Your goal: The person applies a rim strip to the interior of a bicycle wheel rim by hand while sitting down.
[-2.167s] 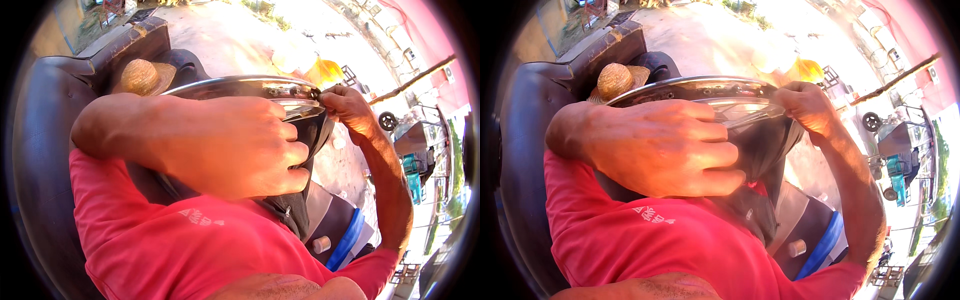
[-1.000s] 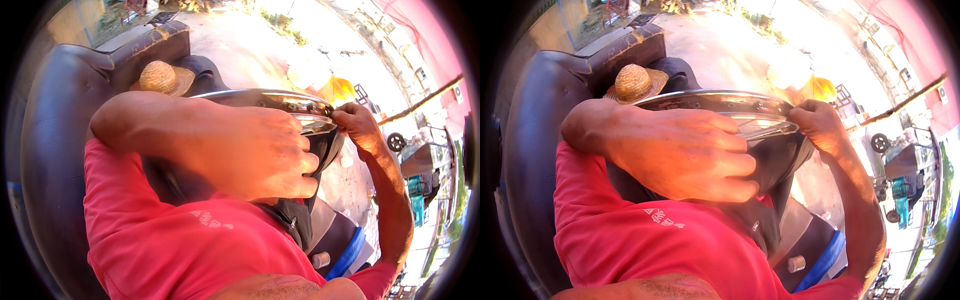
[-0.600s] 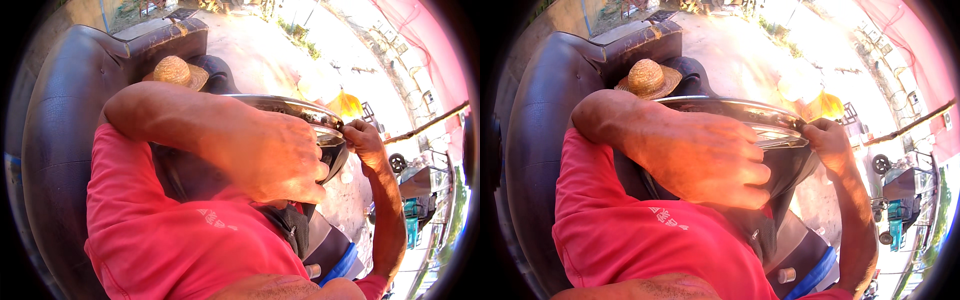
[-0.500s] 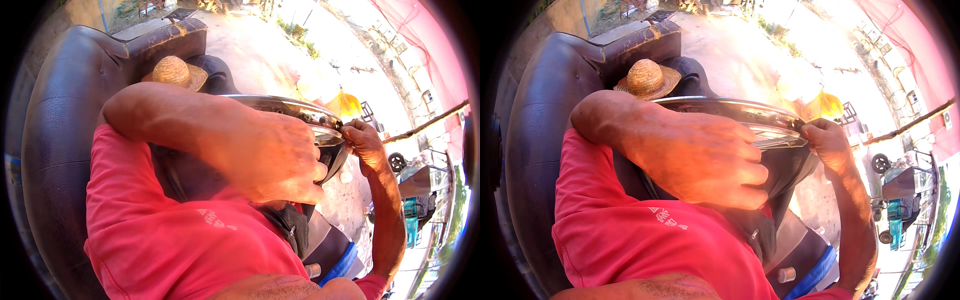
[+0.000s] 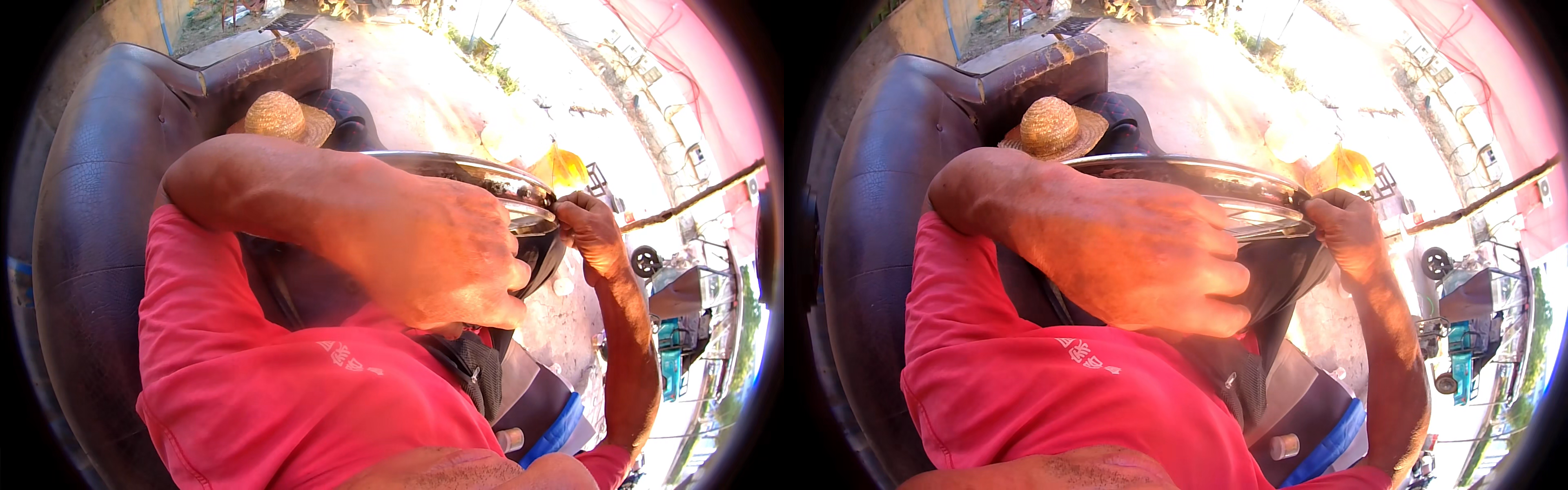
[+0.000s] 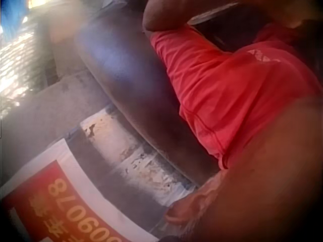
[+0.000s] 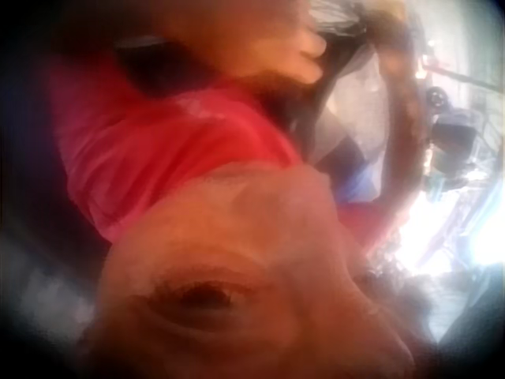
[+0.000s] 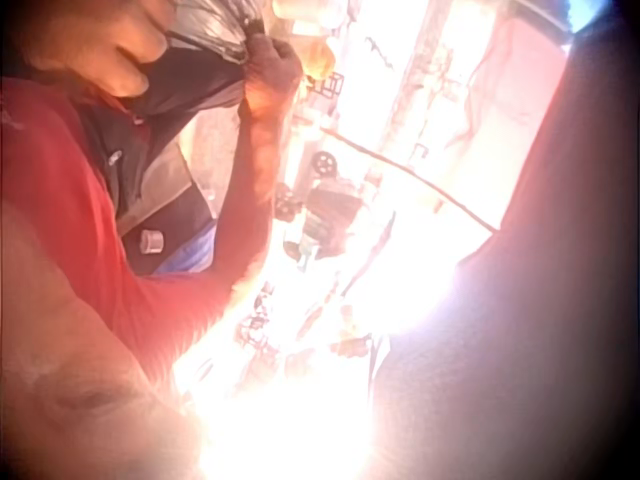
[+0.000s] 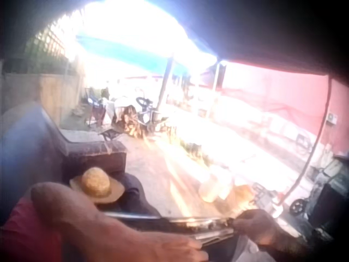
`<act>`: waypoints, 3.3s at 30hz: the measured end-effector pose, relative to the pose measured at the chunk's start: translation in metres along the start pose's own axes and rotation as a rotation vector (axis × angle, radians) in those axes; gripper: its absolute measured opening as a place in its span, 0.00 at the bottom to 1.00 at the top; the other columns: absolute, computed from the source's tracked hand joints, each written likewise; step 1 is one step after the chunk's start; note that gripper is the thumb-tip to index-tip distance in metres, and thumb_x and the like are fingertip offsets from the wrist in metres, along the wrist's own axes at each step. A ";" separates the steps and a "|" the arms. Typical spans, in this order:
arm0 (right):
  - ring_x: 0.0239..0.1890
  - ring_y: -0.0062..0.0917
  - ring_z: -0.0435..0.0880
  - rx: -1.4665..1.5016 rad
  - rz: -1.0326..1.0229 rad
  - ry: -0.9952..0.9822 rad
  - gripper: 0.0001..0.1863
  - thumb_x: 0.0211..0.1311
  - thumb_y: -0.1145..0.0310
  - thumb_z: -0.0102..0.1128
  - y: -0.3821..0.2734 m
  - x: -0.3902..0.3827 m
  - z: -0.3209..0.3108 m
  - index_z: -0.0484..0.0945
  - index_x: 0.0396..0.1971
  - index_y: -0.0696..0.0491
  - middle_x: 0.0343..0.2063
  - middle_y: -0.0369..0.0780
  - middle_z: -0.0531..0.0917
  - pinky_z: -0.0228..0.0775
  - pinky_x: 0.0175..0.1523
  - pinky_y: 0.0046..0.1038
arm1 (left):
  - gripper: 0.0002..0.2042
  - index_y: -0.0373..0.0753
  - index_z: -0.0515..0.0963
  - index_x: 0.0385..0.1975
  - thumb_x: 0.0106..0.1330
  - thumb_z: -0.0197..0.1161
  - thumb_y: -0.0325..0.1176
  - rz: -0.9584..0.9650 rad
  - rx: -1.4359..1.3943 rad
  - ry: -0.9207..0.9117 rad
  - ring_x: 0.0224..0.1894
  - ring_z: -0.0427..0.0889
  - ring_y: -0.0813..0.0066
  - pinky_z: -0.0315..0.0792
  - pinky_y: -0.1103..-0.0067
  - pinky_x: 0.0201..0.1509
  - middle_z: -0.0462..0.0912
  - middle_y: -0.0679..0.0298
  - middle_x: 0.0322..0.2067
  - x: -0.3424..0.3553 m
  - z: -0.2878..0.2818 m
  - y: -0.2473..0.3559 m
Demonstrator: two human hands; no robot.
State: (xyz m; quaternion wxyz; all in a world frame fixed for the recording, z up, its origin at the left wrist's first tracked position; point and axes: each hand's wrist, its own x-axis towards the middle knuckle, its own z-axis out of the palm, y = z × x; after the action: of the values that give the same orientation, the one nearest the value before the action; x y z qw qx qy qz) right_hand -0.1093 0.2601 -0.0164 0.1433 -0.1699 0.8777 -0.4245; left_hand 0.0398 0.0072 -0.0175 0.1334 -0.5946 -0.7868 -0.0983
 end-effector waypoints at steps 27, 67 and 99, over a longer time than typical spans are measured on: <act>0.26 0.15 0.71 0.075 -0.024 -0.026 0.14 0.67 0.61 0.66 0.006 0.001 -0.003 0.83 0.32 0.58 0.24 0.31 0.78 0.63 0.34 0.20 | 0.10 0.40 0.77 0.38 0.65 0.63 0.38 0.003 0.000 0.003 0.33 0.80 0.63 0.72 0.68 0.38 0.74 0.62 0.29 -0.001 0.001 -0.001; 0.27 0.16 0.73 0.032 0.002 -0.033 0.14 0.68 0.61 0.67 0.000 0.002 -0.004 0.84 0.34 0.59 0.26 0.32 0.79 0.65 0.34 0.21 | 0.11 0.42 0.77 0.40 0.63 0.65 0.40 -0.065 -0.121 -0.101 0.34 0.80 0.62 0.72 0.67 0.40 0.74 0.63 0.30 0.001 -0.002 -0.001; 0.29 0.18 0.71 0.263 -0.264 -0.018 0.14 0.70 0.59 0.62 0.089 -0.027 -0.034 0.81 0.37 0.57 0.25 0.31 0.72 0.66 0.41 0.23 | 0.33 0.40 0.83 0.50 0.37 0.82 0.38 -0.181 -0.046 -0.185 0.39 0.84 0.63 0.76 0.68 0.46 0.82 0.63 0.37 0.016 -0.017 0.009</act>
State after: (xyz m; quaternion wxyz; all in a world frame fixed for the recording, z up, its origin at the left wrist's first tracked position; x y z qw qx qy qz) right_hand -0.1139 0.3467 -0.0636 0.1152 -0.2673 0.7834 -0.5491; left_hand 0.0459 0.0187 0.0038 0.0371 -0.5305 -0.8438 -0.0729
